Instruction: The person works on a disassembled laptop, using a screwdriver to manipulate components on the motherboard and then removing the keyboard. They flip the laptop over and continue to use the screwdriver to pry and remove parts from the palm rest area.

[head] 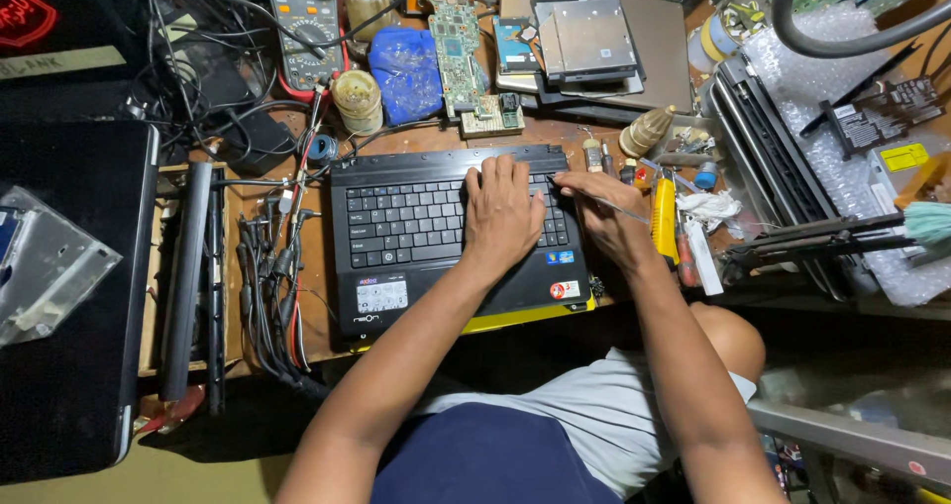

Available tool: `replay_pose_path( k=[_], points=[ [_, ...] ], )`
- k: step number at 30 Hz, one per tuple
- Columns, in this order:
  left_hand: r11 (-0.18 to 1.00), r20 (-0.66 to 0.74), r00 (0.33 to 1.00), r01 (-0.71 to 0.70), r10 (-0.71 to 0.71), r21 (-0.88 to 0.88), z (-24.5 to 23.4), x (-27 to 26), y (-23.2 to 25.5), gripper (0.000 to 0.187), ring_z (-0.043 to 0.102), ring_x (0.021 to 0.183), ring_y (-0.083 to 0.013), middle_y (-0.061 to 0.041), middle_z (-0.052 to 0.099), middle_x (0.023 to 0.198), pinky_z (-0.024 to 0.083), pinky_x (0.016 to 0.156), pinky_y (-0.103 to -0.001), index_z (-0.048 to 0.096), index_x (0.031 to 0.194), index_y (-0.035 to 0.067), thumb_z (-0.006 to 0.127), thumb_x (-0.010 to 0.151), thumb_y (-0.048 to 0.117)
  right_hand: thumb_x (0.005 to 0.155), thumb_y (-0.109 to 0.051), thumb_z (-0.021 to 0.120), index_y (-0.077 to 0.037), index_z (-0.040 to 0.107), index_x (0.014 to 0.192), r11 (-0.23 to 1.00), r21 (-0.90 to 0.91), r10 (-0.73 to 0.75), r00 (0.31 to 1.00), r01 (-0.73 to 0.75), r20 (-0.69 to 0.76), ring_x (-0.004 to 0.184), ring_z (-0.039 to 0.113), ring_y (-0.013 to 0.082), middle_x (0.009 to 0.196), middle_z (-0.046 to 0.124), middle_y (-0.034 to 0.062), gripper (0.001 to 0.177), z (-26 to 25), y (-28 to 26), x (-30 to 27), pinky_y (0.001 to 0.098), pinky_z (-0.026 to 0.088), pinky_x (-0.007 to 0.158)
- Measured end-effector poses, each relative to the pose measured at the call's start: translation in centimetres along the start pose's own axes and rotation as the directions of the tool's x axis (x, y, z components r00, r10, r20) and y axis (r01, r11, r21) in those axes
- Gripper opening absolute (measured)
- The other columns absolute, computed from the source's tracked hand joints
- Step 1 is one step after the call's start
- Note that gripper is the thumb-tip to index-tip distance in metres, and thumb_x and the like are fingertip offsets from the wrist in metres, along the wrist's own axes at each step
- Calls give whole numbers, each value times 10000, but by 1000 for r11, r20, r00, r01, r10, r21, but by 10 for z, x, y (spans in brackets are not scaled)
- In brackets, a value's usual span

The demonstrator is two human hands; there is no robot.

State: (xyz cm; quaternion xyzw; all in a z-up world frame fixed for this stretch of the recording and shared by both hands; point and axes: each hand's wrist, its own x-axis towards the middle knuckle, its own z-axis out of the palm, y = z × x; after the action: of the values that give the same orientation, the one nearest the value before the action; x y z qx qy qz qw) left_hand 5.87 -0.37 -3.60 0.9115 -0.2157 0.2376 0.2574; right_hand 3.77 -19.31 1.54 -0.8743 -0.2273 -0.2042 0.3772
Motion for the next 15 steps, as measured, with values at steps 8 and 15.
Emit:
replay_pose_path(
  k=[8, 15],
  points=[
    [997, 69, 995, 76, -74, -33, -23, 5, 12, 390, 411, 1504, -545, -274, 575, 1341, 224, 1218, -747, 643, 1238, -18, 618, 993, 283, 1056, 15, 704, -43, 822, 1073, 990, 4, -140, 990, 140, -10, 971, 806, 387, 1054, 838, 174, 133, 4, 10, -5, 461, 641, 849],
    [997, 101, 992, 80, -79, -6, -1, 3, 7, 447, 395, 1515, -570, -264, 552, 1394, 241, 1216, -778, 628, 1262, -5, 625, 968, 332, 1051, -8, 731, -60, 820, 1123, 959, -177, -228, 974, 223, -7, 969, 804, 367, 1085, 837, 127, 126, 10, 9, -9, 443, 645, 841]
  ],
)
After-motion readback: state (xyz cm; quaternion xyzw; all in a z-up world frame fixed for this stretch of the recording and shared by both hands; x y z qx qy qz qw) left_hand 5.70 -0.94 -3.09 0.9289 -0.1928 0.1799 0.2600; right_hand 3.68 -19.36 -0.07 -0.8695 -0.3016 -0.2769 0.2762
